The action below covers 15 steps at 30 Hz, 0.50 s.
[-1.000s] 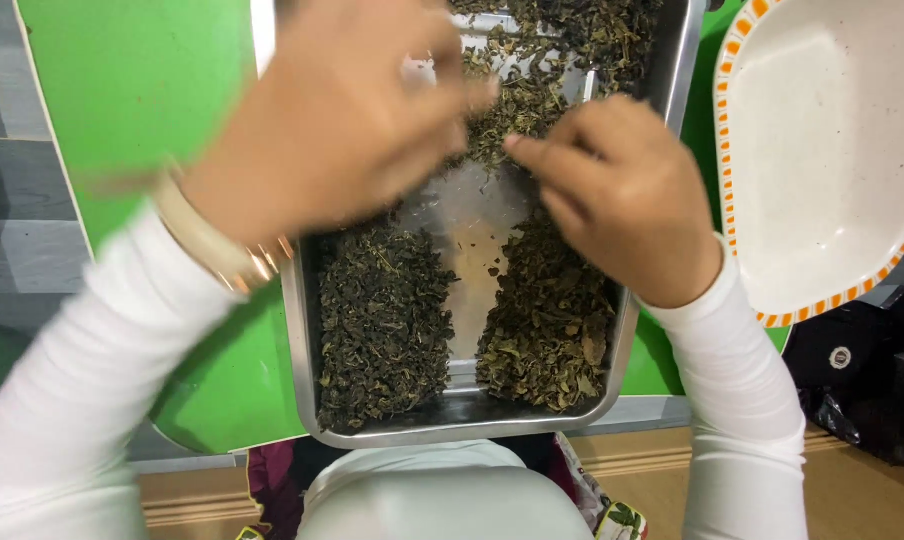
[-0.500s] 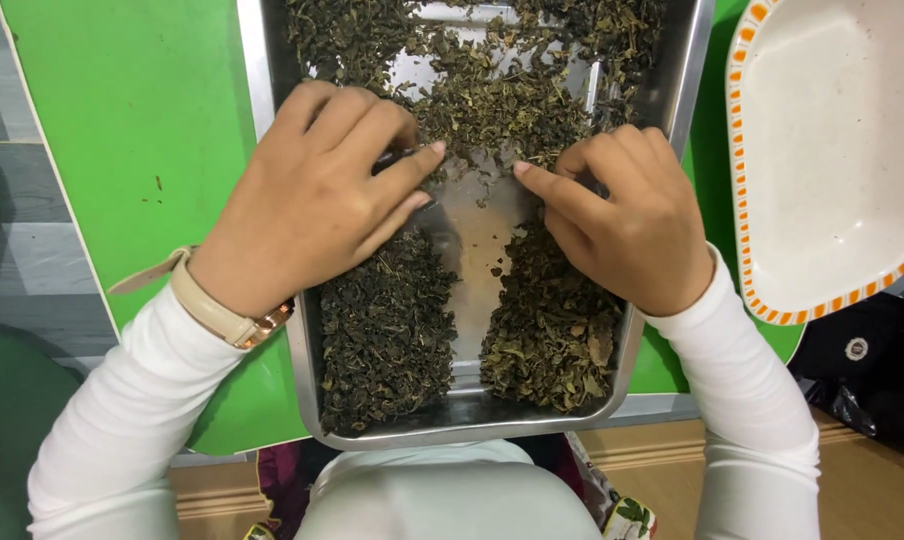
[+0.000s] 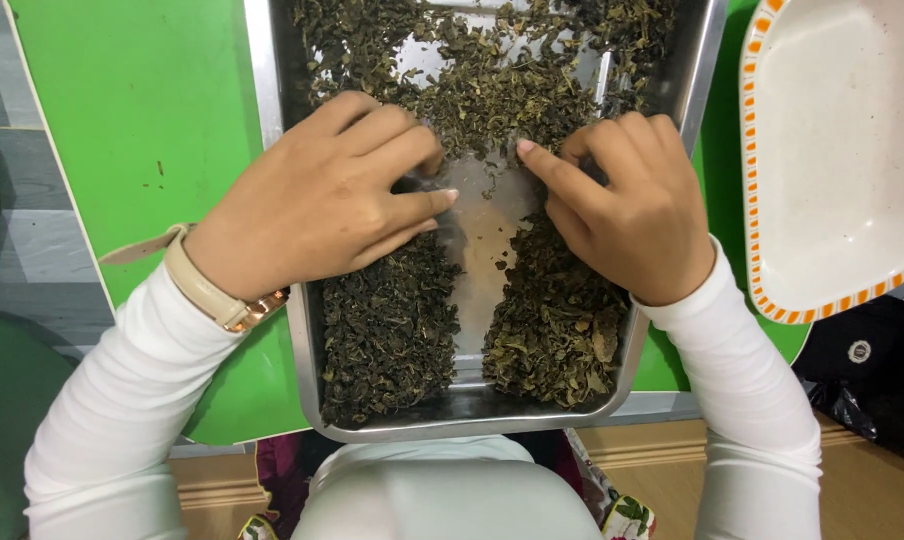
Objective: Sorting and separating dried tea leaves by hand in a metal tray
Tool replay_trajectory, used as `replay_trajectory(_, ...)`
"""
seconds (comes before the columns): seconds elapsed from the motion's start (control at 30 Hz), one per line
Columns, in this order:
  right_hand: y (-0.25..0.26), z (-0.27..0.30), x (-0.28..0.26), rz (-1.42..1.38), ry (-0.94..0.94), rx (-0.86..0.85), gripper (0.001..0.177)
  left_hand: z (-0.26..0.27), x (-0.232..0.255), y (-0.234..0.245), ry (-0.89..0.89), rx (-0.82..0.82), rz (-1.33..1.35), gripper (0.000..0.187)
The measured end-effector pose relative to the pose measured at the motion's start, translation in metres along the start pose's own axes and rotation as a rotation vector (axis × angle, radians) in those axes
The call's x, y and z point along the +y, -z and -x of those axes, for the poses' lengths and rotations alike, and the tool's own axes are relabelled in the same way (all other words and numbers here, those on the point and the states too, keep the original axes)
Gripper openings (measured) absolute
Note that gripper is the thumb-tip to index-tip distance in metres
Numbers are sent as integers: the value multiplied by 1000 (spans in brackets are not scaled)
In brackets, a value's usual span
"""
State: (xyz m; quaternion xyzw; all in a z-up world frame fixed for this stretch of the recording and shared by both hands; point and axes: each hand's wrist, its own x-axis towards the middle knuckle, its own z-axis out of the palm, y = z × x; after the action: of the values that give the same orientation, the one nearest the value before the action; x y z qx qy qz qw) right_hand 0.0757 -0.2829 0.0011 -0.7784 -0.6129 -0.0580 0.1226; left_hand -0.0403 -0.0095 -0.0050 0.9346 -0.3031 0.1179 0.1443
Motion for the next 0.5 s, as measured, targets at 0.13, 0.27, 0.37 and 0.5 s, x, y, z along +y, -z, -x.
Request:
replay_trajectory(0.13, 4, -1, -3, 8, 16, -23, 24, 5, -5, -7, 10, 57, 195, 19)
replay_trajectory(0.27, 8, -2, -12, -20, 32, -79, 24, 4, -6, -2, 51, 92, 216, 16)
replay_trajectory(0.37, 8, -4, -20, -10, 26, -144, 30, 5, -5, -4, 66, 73, 108, 11)
replay_trajectory(0.5, 5, -11, -26, 73, 54, -168, 37, 5, -4, -5, 83, 29, 1, 12)
